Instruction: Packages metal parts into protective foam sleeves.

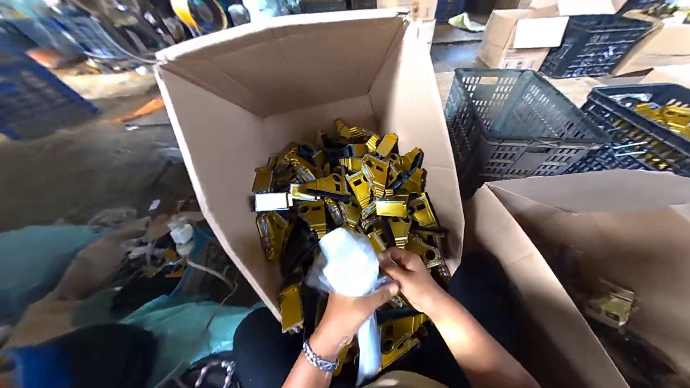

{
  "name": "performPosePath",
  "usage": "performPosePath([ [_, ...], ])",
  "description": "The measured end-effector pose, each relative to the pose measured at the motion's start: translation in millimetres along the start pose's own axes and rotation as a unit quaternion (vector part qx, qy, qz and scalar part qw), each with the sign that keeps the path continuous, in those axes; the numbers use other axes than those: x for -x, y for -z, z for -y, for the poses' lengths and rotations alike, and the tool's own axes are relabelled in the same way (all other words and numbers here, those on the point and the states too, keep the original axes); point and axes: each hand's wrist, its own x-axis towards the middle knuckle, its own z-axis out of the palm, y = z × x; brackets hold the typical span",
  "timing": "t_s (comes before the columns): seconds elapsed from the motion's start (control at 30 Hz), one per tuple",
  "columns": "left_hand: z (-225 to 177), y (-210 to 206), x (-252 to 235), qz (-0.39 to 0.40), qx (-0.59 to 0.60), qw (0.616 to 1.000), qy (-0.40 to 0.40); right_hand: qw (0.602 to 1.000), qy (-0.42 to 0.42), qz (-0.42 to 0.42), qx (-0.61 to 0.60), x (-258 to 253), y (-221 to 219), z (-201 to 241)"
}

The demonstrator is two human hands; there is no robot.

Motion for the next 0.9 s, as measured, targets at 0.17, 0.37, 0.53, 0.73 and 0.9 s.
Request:
performPosePath([
  [0.17,6,32,-11,-0.092,-0.134,0.987,-0.016,0.989,-0.075,0.128,-0.014,15,17,4],
  [0.37,16,55,-7,-0.226,-0.248,0.933,-0.129,0.999,-0.041,0.011,-0.003,8,12,-2],
  [0.53,4,27,9,0.021,0.012,0.997,0.067,0.946,0.075,0.234,0.212,3,-4,-1],
  [0.73,11,67,15,-0.106,-0.128,0.985,-0.053,0.992,-0.040,0.084,0.082,-11,33,5],
  [0.9,14,82,13,-0.240,-0.135,0.957,-0.087,0.928,-0.030,-0.039,0.369,-20,73,-10],
])
